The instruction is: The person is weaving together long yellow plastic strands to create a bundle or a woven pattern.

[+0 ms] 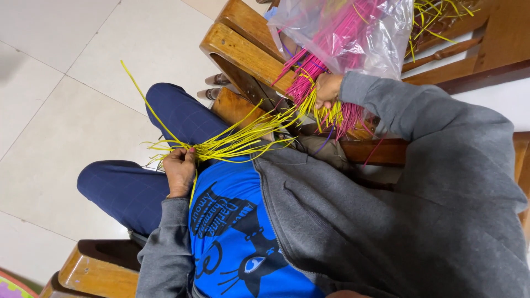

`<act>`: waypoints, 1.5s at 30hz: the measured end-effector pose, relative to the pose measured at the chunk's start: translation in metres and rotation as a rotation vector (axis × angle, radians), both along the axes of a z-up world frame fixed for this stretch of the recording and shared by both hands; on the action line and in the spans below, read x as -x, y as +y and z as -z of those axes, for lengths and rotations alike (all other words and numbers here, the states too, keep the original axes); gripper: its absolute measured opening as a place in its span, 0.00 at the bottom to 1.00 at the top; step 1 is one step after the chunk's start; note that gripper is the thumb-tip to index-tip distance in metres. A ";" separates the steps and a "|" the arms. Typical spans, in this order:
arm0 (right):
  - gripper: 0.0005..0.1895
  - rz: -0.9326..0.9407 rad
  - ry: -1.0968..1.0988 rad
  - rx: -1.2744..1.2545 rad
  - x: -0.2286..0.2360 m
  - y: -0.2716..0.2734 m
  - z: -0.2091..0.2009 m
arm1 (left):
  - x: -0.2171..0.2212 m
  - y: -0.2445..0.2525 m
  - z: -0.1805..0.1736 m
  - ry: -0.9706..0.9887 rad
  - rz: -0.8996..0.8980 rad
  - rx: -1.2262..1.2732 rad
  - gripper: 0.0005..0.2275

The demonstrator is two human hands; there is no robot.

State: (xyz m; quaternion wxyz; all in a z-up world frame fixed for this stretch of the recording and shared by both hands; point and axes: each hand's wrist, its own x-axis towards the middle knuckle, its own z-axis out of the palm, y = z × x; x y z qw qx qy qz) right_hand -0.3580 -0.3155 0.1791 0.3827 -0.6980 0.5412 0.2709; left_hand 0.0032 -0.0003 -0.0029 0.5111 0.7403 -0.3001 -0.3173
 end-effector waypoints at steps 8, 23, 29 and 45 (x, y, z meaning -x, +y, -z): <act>0.06 -0.066 -0.049 -0.328 0.012 -0.023 -0.004 | -0.004 0.000 0.006 -0.018 0.009 -0.027 0.08; 0.08 -0.690 0.579 -0.027 -0.022 -0.005 -0.015 | 0.004 -0.003 -0.032 -0.011 -0.015 0.028 0.07; 0.04 -0.571 0.147 0.053 -0.015 -0.013 -0.010 | 0.003 -0.001 -0.018 -0.047 0.006 0.023 0.07; 0.07 -0.864 -0.019 0.163 -0.004 -0.011 0.011 | 0.004 0.000 -0.015 -0.041 0.020 0.019 0.08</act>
